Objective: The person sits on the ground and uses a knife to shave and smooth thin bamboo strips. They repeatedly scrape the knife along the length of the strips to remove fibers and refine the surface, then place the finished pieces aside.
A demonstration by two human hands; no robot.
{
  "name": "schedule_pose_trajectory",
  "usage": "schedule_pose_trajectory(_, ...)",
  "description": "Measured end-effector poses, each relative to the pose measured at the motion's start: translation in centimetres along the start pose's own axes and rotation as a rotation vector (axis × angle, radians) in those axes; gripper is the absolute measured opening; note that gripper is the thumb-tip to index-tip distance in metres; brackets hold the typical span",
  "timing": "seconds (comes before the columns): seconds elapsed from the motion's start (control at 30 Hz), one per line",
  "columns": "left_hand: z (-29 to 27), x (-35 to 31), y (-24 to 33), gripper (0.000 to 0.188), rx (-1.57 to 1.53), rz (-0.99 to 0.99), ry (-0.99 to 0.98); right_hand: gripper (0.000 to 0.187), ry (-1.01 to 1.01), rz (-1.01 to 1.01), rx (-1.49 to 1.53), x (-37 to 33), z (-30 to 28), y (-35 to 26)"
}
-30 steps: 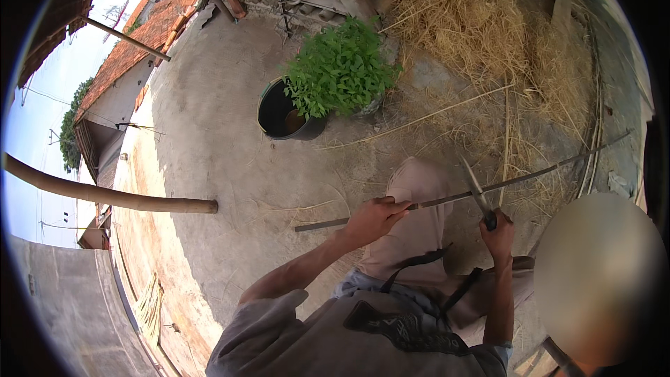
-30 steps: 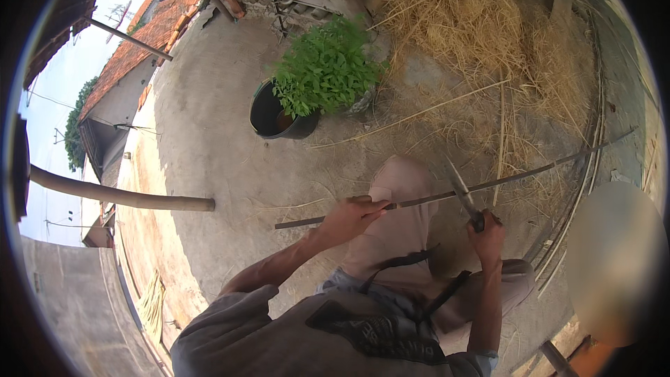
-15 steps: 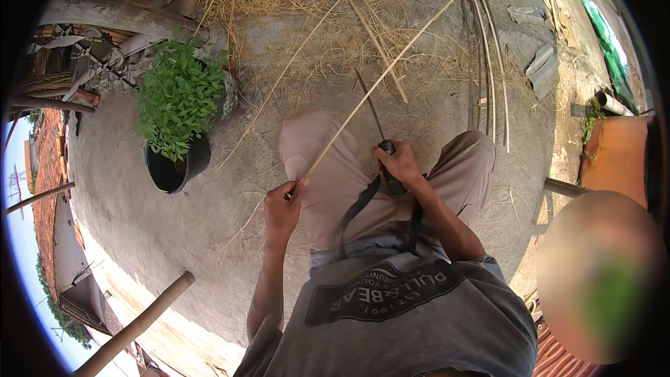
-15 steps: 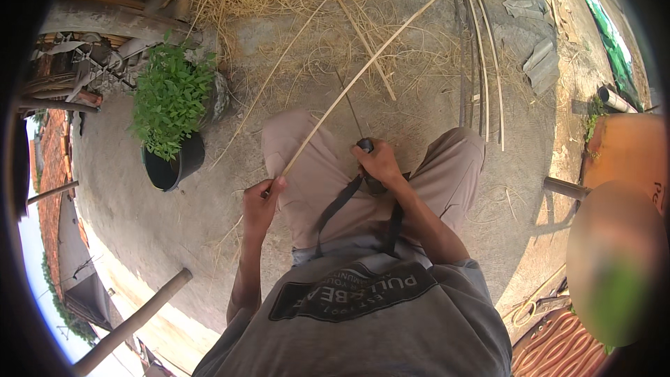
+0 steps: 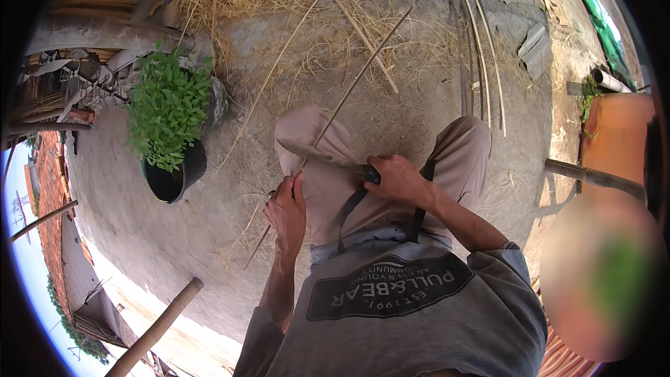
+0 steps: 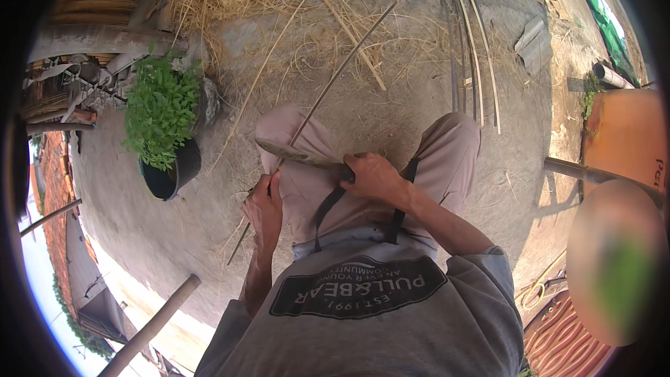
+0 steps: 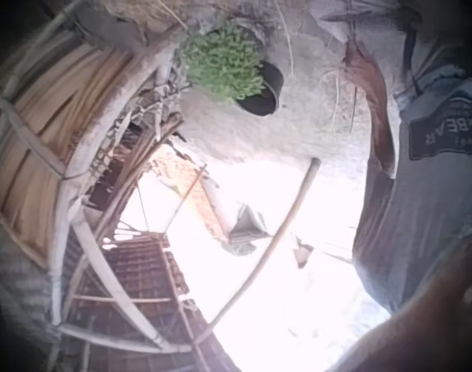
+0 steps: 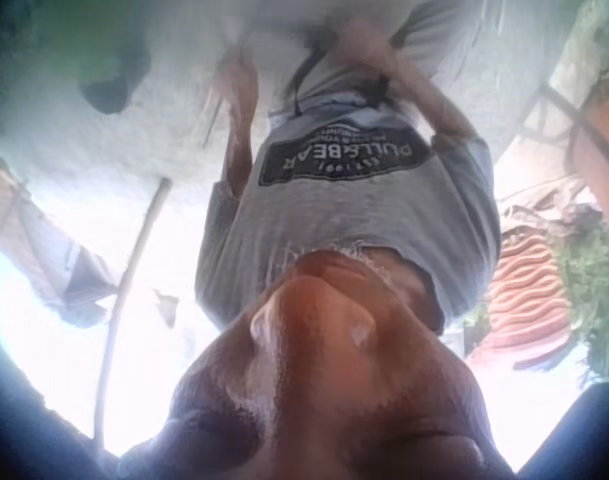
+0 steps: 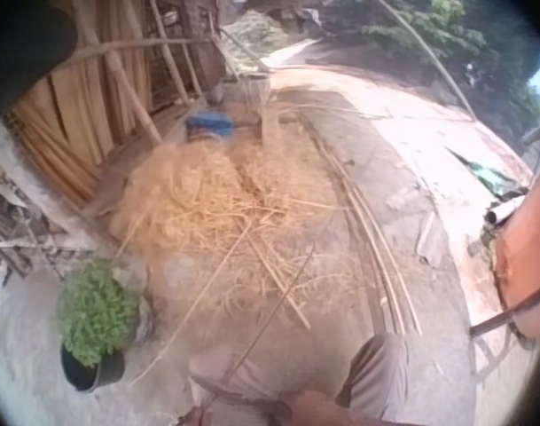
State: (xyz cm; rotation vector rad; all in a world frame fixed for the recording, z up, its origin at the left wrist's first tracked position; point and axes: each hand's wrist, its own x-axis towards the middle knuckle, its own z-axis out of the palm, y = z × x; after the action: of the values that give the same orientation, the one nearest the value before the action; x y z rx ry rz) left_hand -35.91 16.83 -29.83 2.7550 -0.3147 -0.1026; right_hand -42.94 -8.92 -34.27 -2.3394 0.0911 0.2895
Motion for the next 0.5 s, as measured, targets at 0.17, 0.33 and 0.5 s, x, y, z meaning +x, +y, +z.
schedule_pose_trajectory(0.17, 0.1, -1.6, -0.1, 0.029, -0.032, 0.007, 0.041, 0.036, 0.102, 0.31, 0.028, 3.4, -2.4, 6.7)
schedule_pose_trajectory(0.33, -0.2, -2.1, -1.2, 0.026, 0.04, 0.056, 0.028, 0.037, 0.098, 0.169, -0.072, 3.2, -4.2, 5.6)
schedule_pose_trajectory(0.5, -1.6, -5.2, -3.2, 0.027, -0.043, 0.053, 0.035, 0.036, 0.358, 0.393, -0.029, 5.5, -6.4, 13.1)
